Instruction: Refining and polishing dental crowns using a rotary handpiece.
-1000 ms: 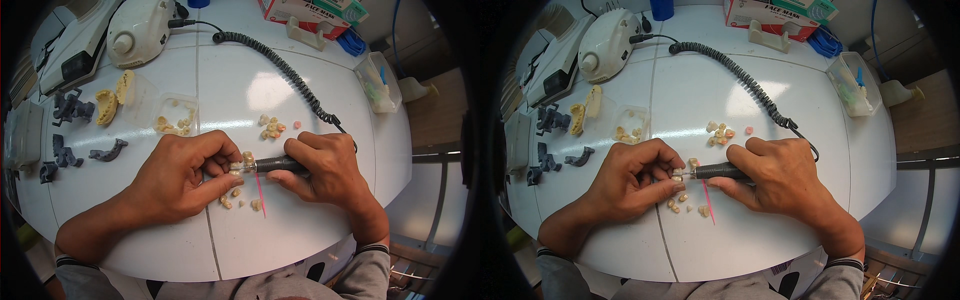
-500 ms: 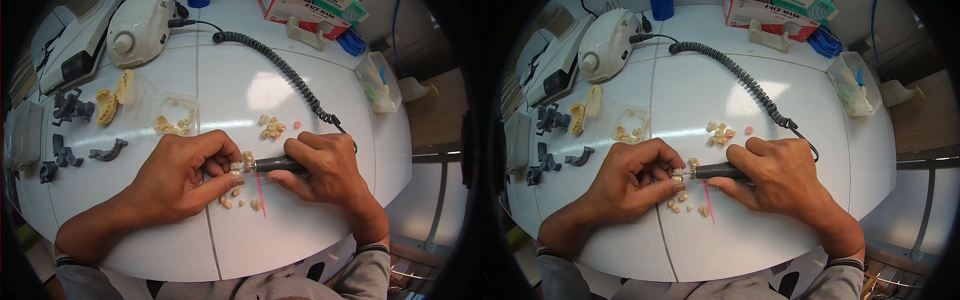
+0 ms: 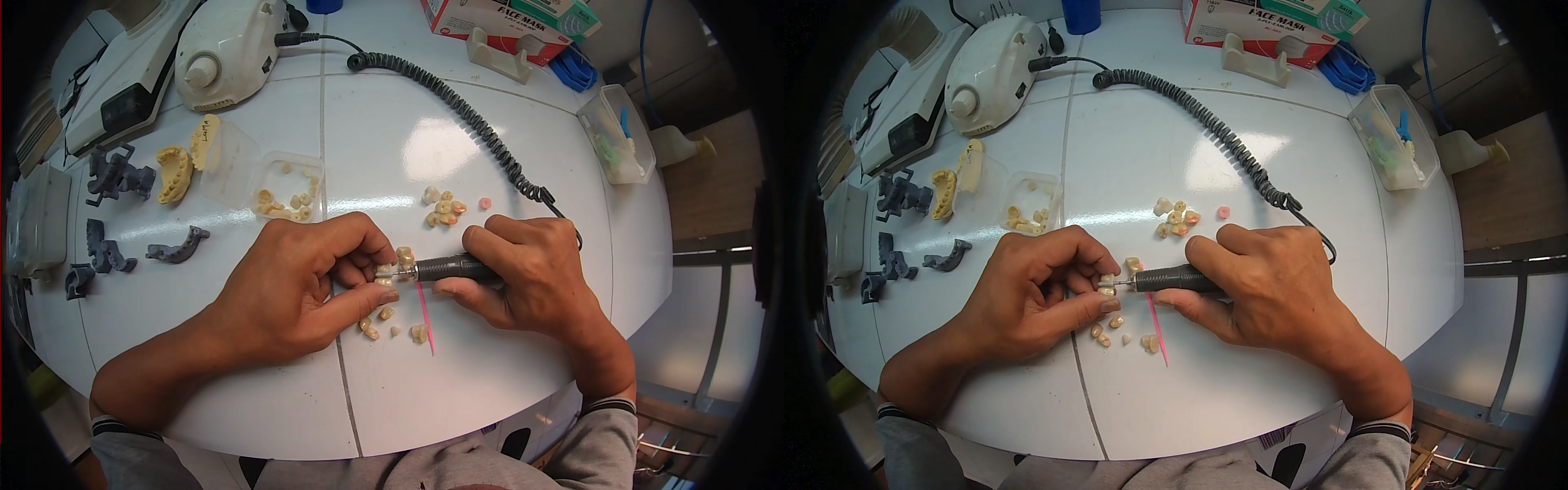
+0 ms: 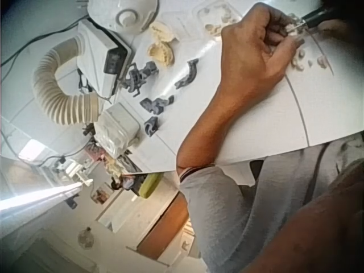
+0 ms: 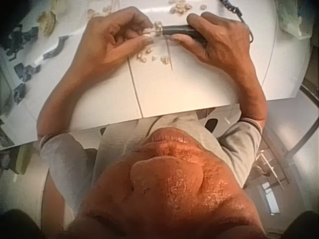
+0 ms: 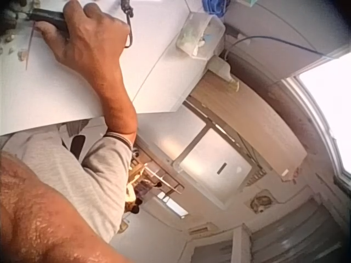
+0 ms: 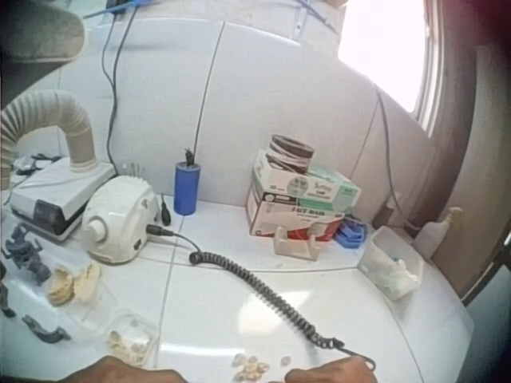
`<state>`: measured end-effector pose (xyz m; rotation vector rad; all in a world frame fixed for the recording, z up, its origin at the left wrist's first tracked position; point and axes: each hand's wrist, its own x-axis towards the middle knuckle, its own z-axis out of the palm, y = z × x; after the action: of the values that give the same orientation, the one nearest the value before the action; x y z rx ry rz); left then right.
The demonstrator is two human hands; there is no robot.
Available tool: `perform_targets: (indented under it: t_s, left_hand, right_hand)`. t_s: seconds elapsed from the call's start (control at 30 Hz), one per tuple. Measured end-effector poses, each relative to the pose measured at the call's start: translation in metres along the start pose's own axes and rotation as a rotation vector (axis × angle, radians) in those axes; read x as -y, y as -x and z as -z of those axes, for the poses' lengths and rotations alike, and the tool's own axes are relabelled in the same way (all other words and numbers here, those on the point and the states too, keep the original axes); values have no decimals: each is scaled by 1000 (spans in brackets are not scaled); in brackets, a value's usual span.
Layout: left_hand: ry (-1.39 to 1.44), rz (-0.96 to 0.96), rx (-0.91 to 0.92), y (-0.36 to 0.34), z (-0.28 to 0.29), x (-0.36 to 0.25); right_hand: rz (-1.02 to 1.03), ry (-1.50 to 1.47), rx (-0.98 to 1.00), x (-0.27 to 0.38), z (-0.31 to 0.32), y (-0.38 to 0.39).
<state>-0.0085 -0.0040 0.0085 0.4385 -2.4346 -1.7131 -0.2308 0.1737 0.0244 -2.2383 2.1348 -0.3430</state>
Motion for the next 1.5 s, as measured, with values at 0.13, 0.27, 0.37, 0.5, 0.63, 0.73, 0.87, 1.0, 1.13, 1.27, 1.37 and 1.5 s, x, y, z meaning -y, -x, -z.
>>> perform_targets:
  t_s: [0.13,0.27,0.37,0.5,0.63,0.73,0.87,1.0,1.13,1.27,1.37,1.5]
  left_hand:
    - [18,-9,-12,0,-1,1]
    - [1,-26,-19,1,-1,2]
    - [1,-32,-17,0,-2,3]
    - [11,-14,-12,1,-1,0]
    - [21,-14,-10,1,-1,1]
    - [6,-21,-9,1,-1,1]
    - [13,-27,-13,1,-1,1]
    - [-3,-20,-6,1,0,-2]
    - [18,2,8,1,1,-1]
    - [38,-52,-7,2,-2,4]
    - [51,-63,-12,2,-2,5]
    - [26,-45,0,2,0,1]
  right_hand:
    - [-1,-2,1,0,-1,0]
    - [8,1,-6,0,0,-1]
    - [6,8,3,0,0,0]
    - [10,6,3,-1,0,0]
    - [-4,-2,20,-2,1,1]
    - [1,-7,24,-3,2,1]
    - [6,-2,21,-6,1,2]
    - [2,-10,38,-6,2,2]
    - [-5,-29,36,-8,1,2]
    - [21,-60,14,-14,-1,4]
    - [-18,-168,-51,-16,-2,4]
    - [7,-84,9,-13,0,3]
